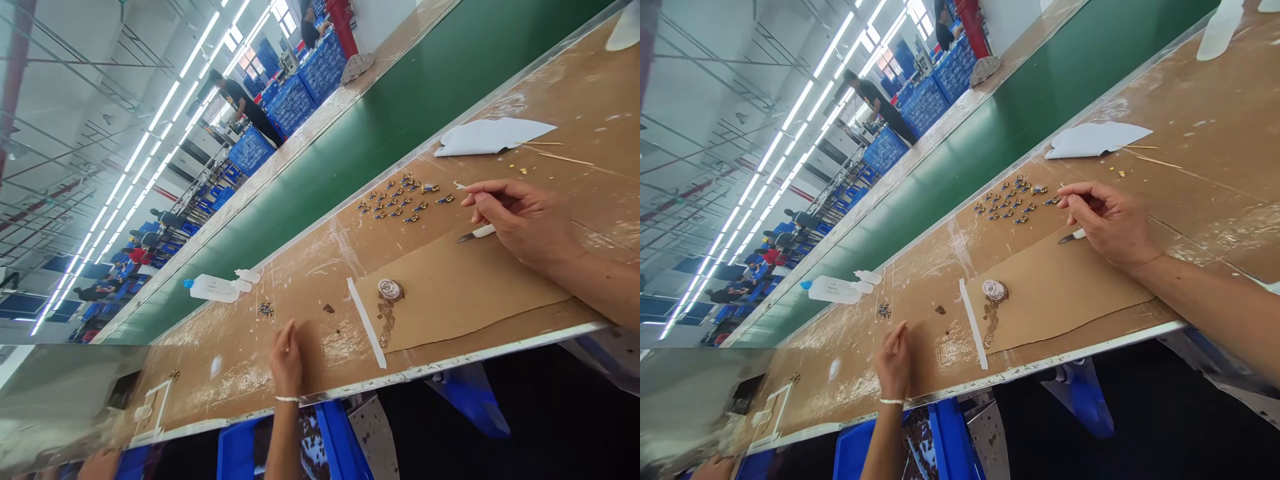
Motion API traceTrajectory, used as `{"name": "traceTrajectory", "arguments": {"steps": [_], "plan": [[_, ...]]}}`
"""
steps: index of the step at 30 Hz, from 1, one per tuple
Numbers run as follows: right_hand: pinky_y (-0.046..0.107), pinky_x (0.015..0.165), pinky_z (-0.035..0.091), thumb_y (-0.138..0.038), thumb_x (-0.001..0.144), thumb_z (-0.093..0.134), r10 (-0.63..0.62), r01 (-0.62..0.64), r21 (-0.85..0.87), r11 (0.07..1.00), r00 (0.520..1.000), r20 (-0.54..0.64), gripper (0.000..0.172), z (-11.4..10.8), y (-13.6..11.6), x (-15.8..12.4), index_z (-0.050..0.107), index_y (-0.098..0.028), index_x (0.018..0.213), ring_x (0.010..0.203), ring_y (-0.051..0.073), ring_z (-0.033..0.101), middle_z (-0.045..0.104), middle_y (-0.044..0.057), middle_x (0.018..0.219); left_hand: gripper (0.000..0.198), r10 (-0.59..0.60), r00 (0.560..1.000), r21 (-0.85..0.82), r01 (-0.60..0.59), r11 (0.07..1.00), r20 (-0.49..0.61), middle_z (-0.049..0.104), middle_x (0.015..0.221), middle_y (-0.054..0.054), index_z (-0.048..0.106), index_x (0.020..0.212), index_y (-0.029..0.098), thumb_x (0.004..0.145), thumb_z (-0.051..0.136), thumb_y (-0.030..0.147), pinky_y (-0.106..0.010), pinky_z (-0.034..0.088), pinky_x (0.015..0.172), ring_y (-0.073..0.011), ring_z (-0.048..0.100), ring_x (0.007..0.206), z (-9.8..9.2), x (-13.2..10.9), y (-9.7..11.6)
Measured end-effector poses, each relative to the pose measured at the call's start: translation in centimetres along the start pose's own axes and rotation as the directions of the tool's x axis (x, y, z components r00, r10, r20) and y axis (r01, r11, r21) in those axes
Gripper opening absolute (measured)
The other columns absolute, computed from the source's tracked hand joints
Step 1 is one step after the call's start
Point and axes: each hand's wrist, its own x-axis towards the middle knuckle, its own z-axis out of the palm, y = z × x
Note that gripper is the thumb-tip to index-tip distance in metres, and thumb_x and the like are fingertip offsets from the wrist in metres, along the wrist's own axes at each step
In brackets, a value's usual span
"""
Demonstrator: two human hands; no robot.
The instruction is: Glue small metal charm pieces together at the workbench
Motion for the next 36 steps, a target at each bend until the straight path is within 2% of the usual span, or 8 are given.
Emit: {"name": "traceTrajectory", "arguments": {"steps": [2,5,9,14,21,27,31,36], "plan": [[0.021,0.052,0.042,-0.021,0.077,0.053,0.009,-0.009,-0.008,1.0,1.0,0.0,0.014,0.1,-0.1,0.0,0.064,-0.018,0.084,0.052,0.005,0.05,0.062,0.003,0.074,0.025,-0.144,0.988,0.07,0.148,0.987,-0.054,0.067,0.097,-0.01,0.067,0.094,0.019,0.084,0.048,0.032,-0.04,0.045,0.087,-0.0234,0.06,0.096,-1.4,2.7,-2.2],[0.021,0.049,0.041,-0.021,0.076,0.054,0.045,-0.045,-0.022,0.999,0.999,-0.007,0.013,0.2,-0.3,0.0,0.065,-0.019,0.083,0.052,0.006,0.049,0.062,0.003,0.074,0.022,-0.305,0.952,0.144,0.307,0.941,-0.031,0.066,0.094,-0.007,0.064,0.093,0.016,0.085,0.053,0.033,-0.04,0.047,0.083,-0.0193,0.061,0.089,-3.1,6.6,-4.8],[0.021,0.047,0.039,-0.021,0.075,0.053,0.07,-0.07,-0.07,0.995,0.997,-0.01,0.011,0.2,-0.6,0.0,0.063,-0.021,0.078,0.051,0.007,0.051,0.062,0.003,0.071,0.027,-0.393,0.916,0.181,0.373,0.91,0.087,0.061,0.103,-0.006,0.058,0.103,0.014,0.085,0.054,0.034,-0.039,0.049,0.08,-0.0172,0.059,0.091,-3.5,10.0,-6.1],[0.023,0.047,0.039,-0.03,0.07,0.052,0.106,-0.108,-0.133,0.985,0.994,-0.028,0.017,0.2,-0.7,0.1,0.064,-0.021,0.08,0.051,0.008,0.051,0.064,0.004,0.075,0.027,-0.445,0.878,0.164,0.42,0.892,0.173,0.059,0.106,-0.007,0.057,0.106,0.015,0.086,0.054,0.033,-0.038,0.05,0.078,-0.0171,0.059,0.091,-2.6,11.2,-6.4],[0.025,0.05,0.042,-0.037,0.067,0.05,0.142,-0.141,-0.139,0.98,0.99,-0.007,0.023,0.3,-0.7,0.2,0.063,-0.021,0.079,0.053,0.01,0.052,0.063,0.003,0.074,0.026,-0.544,0.834,0.0,0.547,0.837,0.09,0.06,0.104,-0.006,0.057,0.104,0.014,0.085,0.055,0.032,-0.037,0.05,0.078,-0.0172,0.059,0.09,-3.1,9.3,-6.8],[0.025,0.051,0.044,-0.034,0.069,0.053,0.103,-0.103,-0.084,0.991,0.995,-0.011,0.021,0.3,-0.5,0.2,0.063,-0.02,0.081,0.053,0.01,0.051,0.063,0.004,0.074,0.017,-0.625,0.779,-0.411,0.555,0.723,-0.047,0.063,0.074,0.0,0.06,0.078,0.013,0.08,0.061,0.03,-0.031,0.051,0.069,-0.0118,0.061,0.069,-3.4,6.2,-5.1],[0.024,0.051,0.043,-0.029,0.073,0.052,0.034,-0.033,-0.07,0.997,0.999,0.017,0.018,0.2,-0.2,0.0,0.063,-0.02,0.083,0.054,0.009,0.051,0.063,0.005,0.074,0.016,-0.637,0.767,-0.701,0.497,0.511,0.079,0.064,0.063,0.0,0.059,0.066,0.014,0.066,0.071,0.025,-0.031,0.053,0.072,-0.0119,0.063,0.06,-2.7,3.5,-2.4],[0.022,0.051,0.045,-0.026,0.078,0.051,-0.046,0.051,-0.063,0.997,0.996,0.072,0.016,0.0,0.1,0.0,0.062,-0.017,0.085,0.053,0.008,0.052,0.064,0.006,0.076,0.023,-0.595,0.762,-0.83,0.489,0.27,0.256,0.068,0.071,-0.003,0.067,0.08,0.015,0.059,0.075,0.017,-0.029,0.054,0.076,-0.012,0.066,0.066,-1.9,0.5,1.3]]}}
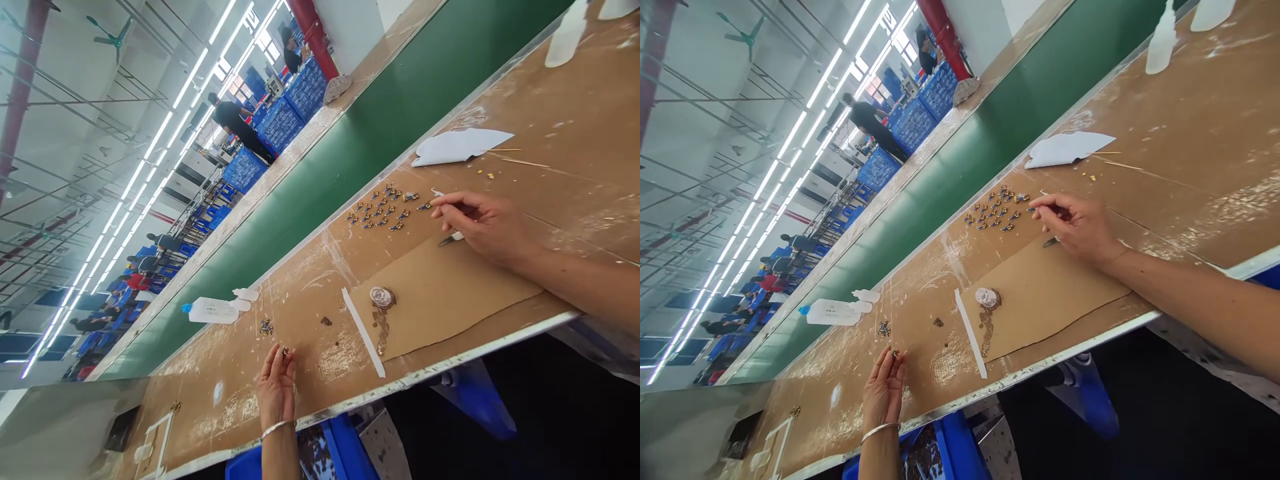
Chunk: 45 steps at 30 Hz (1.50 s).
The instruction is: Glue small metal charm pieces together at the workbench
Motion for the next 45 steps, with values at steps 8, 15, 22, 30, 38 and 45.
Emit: {"name": "traceTrajectory", "arguments": {"steps": [8,15,22,30,38,45], "plan": [[0.021,0.055,0.045,-0.026,0.08,0.05,-0.148,0.145,0.029,0.989,0.968,0.204,0.02,1.8,-2.1,-0.2,0.066,-0.016,0.088,0.059,0.007,0.056,0.064,0.004,0.078,0.034,-0.047,0.991,-0.075,0.057,0.996,0.127,0.066,0.063,-0.001,0.068,0.068,0.014,0.043,0.086,0.029,-0.03,0.056,0.073,-0.0096,0.062,0.058,3.7,-4.5,0.2],[0.02,0.053,0.042,-0.022,0.08,0.046,-0.144,0.134,0.072,0.988,0.976,0.164,0.022,3.4,-0.3,0.2,0.065,-0.013,0.088,0.055,0.007,0.051,0.063,0.002,0.071,0.045,-0.105,0.986,0.007,0.105,0.994,0.132,0.068,0.066,-0.004,0.07,0.074,0.013,0.036,0.089,0.027,-0.023,0.056,0.069,-0.0101,0.063,0.058,5.8,-5.0,0.0],[0.02,0.053,0.04,-0.022,0.08,0.044,-0.083,0.07,0.09,0.993,0.985,0.152,0.024,2.9,0.2,0.6,0.064,-0.012,0.089,0.054,0.006,0.049,0.062,0.001,0.068,0.041,-0.113,0.981,0.006,0.113,0.994,0.158,0.067,0.064,-0.002,0.069,0.07,0.015,0.036,0.088,0.028,-0.028,0.057,0.069,-0.0092,0.062,0.058,6.5,-4.2,0.1],[0.02,0.056,0.038,-0.019,0.079,0.046,-0.129,0.115,0.092,0.989,0.977,0.168,0.022,3.2,0.4,0.4,0.064,-0.012,0.087,0.058,0.006,0.047,0.06,0.001,0.068,0.035,-0.023,0.985,0.058,0.013,0.998,0.17,0.067,0.065,0.001,0.068,0.069,0.014,0.043,0.087,0.029,-0.027,0.055,0.077,-0.0075,0.061,0.06,8.3,-4.5,0.6],[0.021,0.057,0.036,-0.02,0.081,0.044,-0.175,0.159,0.102,0.982,0.971,0.165,0.022,3.2,0.5,0.5,0.064,-0.012,0.085,0.054,0.005,0.043,0.059,0.0,0.065,0.04,-0.099,0.983,0.066,0.089,0.994,0.158,0.068,0.065,0.0,0.068,0.067,0.015,0.033,0.088,0.023,-0.035,0.056,0.076,-0.0095,0.061,0.06,10.0,-5.1,1.6],[0.02,0.057,0.036,-0.017,0.08,0.042,-0.231,0.218,0.096,0.971,0.962,0.148,0.023,3.3,0.8,0.7,0.064,-0.01,0.087,0.057,0.006,0.046,0.06,0.001,0.067,0.031,0.149,0.962,0.422,-0.236,0.876,0.227,0.071,0.077,-0.001,0.07,0.077,0.018,0.05,0.082,0.03,-0.025,0.053,0.079,-0.0137,0.065,0.077,11.7,-7.4,2.3]]}}
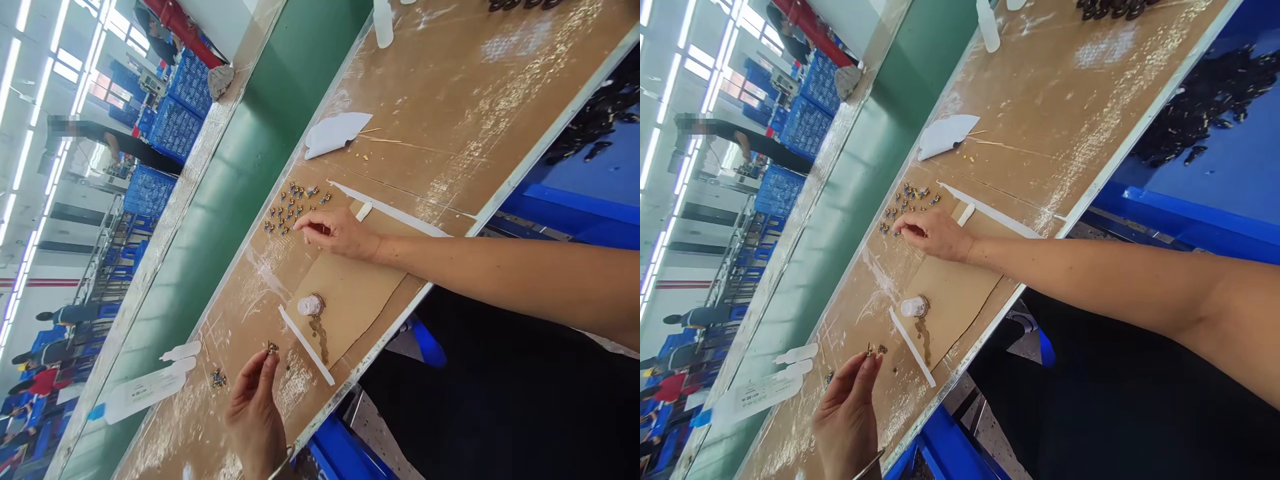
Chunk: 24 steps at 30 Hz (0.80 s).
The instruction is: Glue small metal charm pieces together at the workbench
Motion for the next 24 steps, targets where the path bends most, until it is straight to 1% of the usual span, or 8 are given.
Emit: {"name": "traceTrajectory", "arguments": {"steps": [2,3,8,13,16,19,21,24], "plan": [[0.02,0.058,0.035,-0.016,0.081,0.041,-0.01,0.01,-0.019,1.0,1.0,0.002,0.024,0.0,0.1,0.0,0.064,-0.011,0.088,0.056,0.006,0.044,0.059,0.0,0.066,0.029,0.072,0.997,0.187,-0.068,0.98,-0.014,0.071,0.079,-0.001,0.071,0.08,0.02,0.054,0.08,0.031,-0.023,0.051,0.079,-0.0147,0.065,0.082,0.3,-0.2,0.4],[0.02,0.058,0.035,-0.015,0.081,0.041,-0.01,0.01,-0.029,1.0,1.0,0.006,0.023,0.0,0.1,0.1,0.063,-0.011,0.088,0.055,0.006,0.043,0.058,0.0,0.065,0.029,0.1,0.995,0.256,-0.097,0.962,-0.001,0.071,0.081,-0.001,0.072,0.081,0.02,0.055,0.079,0.033,-0.023,0.051,0.079,-0.0157,0.065,0.084,0.4,-0.2,0.5],[0.02,0.058,0.035,-0.014,0.081,0.043,-0.025,0.025,-0.057,0.998,1.0,0.008,0.021,0.1,0.1,0.2,0.063,-0.01,0.088,0.057,0.006,0.045,0.058,0.0,0.066,0.031,0.24,0.961,0.43,-0.277,0.859,0.138,0.071,0.086,-0.002,0.072,0.086,0.024,0.062,0.072,0.043,-0.03,0.048,0.083,-0.0192,0.064,0.086,0.9,0.2,1.3],[0.02,0.062,0.036,-0.014,0.082,0.041,-0.051,0.052,-0.073,0.996,0.999,0.019,0.022,0.0,0.0,0.3,0.062,-0.012,0.088,0.059,0.006,0.046,0.059,0.0,0.069,0.018,0.348,0.9,0.491,-0.435,0.754,0.263,0.069,0.076,-0.002,0.073,0.078,0.025,0.066,0.068,0.037,-0.031,0.045,0.08,-0.0197,0.062,0.077,2.5,0.5,3.2],[0.02,0.062,0.036,-0.015,0.083,0.041,-0.062,0.063,-0.078,0.995,0.998,0.022,0.022,0.0,0.1,0.3,0.063,-0.012,0.088,0.059,0.007,0.046,0.059,0.001,0.069,0.016,0.401,0.839,0.486,-0.542,0.686,0.368,0.068,0.077,-0.002,0.072,0.077,0.027,0.067,0.066,0.037,-0.029,0.045,0.076,-0.0189,0.061,0.072,3.6,0.8,4.1],[0.02,0.061,0.036,-0.015,0.084,0.041,-0.056,0.059,-0.087,0.994,0.998,0.031,0.023,0.1,0.2,0.3,0.063,-0.011,0.09,0.057,0.007,0.044,0.06,0.001,0.069,0.016,0.434,0.785,0.5,-0.617,0.608,0.441,0.067,0.073,-0.001,0.071,0.076,0.027,0.068,0.064,0.038,-0.027,0.044,0.067,-0.017,0.058,0.064,4.3,1.1,4.6],[0.021,0.061,0.036,-0.014,0.083,0.041,-0.047,0.05,-0.091,0.995,0.998,0.037,0.023,0.1,0.2,0.3,0.063,-0.012,0.091,0.056,0.007,0.044,0.062,0.002,0.072,0.015,0.422,0.776,0.508,-0.628,0.59,0.469,0.067,0.071,-0.001,0.071,0.074,0.026,0.068,0.063,0.038,-0.025,0.041,0.06,-0.0159,0.056,0.059,4.7,1.3,4.9],[0.021,0.062,0.036,-0.014,0.083,0.041,-0.042,0.045,-0.091,0.995,0.999,0.031,0.023,0.1,0.2,0.4,0.063,-0.012,0.091,0.057,0.007,0.045,0.063,0.002,0.075,0.013,0.388,0.787,0.533,-0.613,0.583,0.48,0.067,0.071,0.0,0.07,0.073,0.027,0.066,0.064,0.036,-0.024,0.037,0.054,-0.0141,0.053,0.053,5.0,1.4,5.1]]}}
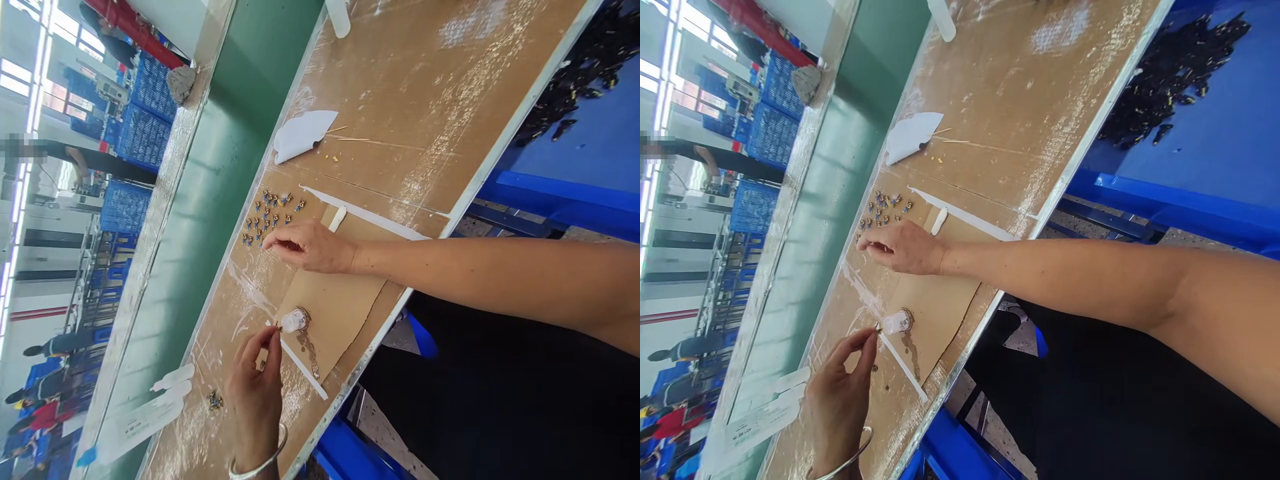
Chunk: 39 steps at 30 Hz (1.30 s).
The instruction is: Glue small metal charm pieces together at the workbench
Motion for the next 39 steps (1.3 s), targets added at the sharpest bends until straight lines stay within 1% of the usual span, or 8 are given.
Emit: {"name": "traceTrajectory", "arguments": {"steps": [6,21,24,26,29,32,35,39], "plan": [[0.02,0.062,0.035,-0.013,0.083,0.04,0.003,-0.004,0.023,1.0,1.0,0.021,0.023,-0.1,-0.2,0.1,0.062,-0.011,0.09,0.054,0.006,0.042,0.063,0.002,0.074,0.014,0.051,0.999,0.095,-0.052,0.994,0.012,0.066,0.07,0.001,0.069,0.074,0.027,0.069,0.062,0.037,-0.024,0.035,0.052,-0.0116,0.048,0.046,0.3,0.2,-0.3],[0.021,0.063,0.037,-0.013,0.083,0.041,-0.008,0.008,0.024,1.0,1.0,-0.004,0.022,0.0,0.0,0.1,0.062,-0.013,0.09,0.058,0.007,0.046,0.064,0.002,0.077,0.016,0.086,0.996,0.059,-0.087,0.994,0.013,0.066,0.069,0.0,0.069,0.071,0.026,0.067,0.061,0.038,-0.024,0.037,0.053,-0.0128,0.053,0.05,0.2,0.4,-0.1],[0.02,0.062,0.037,-0.014,0.083,0.041,-0.007,0.008,0.026,1.0,1.0,-0.021,0.023,-0.1,-0.1,0.1,0.063,-0.011,0.091,0.057,0.007,0.046,0.063,0.002,0.074,0.022,0.031,0.999,0.079,-0.028,0.996,-0.034,0.067,0.071,0.0,0.069,0.073,0.026,0.067,0.061,0.045,-0.025,0.04,0.057,-0.0154,0.058,0.059,-0.8,-0.4,-0.3],[0.02,0.062,0.037,-0.014,0.083,0.041,-0.013,0.014,0.036,0.999,0.999,-0.033,0.023,-0.2,-0.3,0.0,0.063,-0.011,0.09,0.058,0.007,0.046,0.062,0.002,0.073,0.026,-0.082,0.994,0.067,0.087,0.994,-0.07,0.068,0.073,-0.001,0.069,0.072,0.025,0.065,0.061,0.049,-0.027,0.043,0.062,-0.0177,0.061,0.066,-1.5,-1.4,-0.7],[0.02,0.062,0.037,-0.015,0.082,0.042,-0.013,0.016,0.069,0.997,0.999,-0.05,0.023,-0.3,-0.5,-0.1,0.063,-0.011,0.088,0.059,0.006,0.046,0.06,0.001,0.069,0.03,-0.311,0.941,-0.016,0.312,0.95,-0.132,0.07,0.079,-0.002,0.07,0.074,0.024,0.062,0.064,0.051,-0.032,0.046,0.075,-0.0215,0.063,0.08,-2.0,-3.5,-2.0],[0.019,0.059,0.037,-0.015,0.081,0.044,0.002,0.003,0.084,0.996,0.998,-0.063,0.022,-0.3,-0.7,-0.2,0.064,-0.01,0.088,0.058,0.006,0.046,0.059,0.0,0.066,0.033,-0.521,0.831,-0.168,0.495,0.853,-0.197,0.07,0.083,-0.003,0.07,0.08,0.021,0.061,0.068,0.048,-0.035,0.047,0.081,-0.0233,0.063,0.087,-1.2,-6.1,-4.1],[0.019,0.059,0.038,-0.014,0.08,0.045,0.016,-0.01,0.098,0.995,0.998,-0.057,0.022,-0.3,-0.9,-0.4,0.065,-0.01,0.089,0.058,0.006,0.049,0.06,0.001,0.067,0.033,-0.592,0.762,-0.332,0.505,0.796,-0.26,0.071,0.082,-0.004,0.069,0.082,0.019,0.061,0.07,0.045,-0.035,0.051,0.077,-0.0231,0.065,0.082,0.5,-8.6,-6.5],[0.019,0.055,0.038,-0.015,0.08,0.046,0.056,-0.054,0.098,0.994,0.998,-0.02,0.021,-0.2,-0.9,-0.7,0.066,-0.011,0.088,0.054,0.005,0.047,0.062,0.001,0.066,0.024,-0.594,0.748,-0.399,0.468,0.789,-0.298,0.071,0.08,-0.003,0.069,0.081,0.024,0.065,0.069,0.043,-0.035,0.056,0.068,-0.0234,0.067,0.076,2.5,-10.7,-9.0]]}}
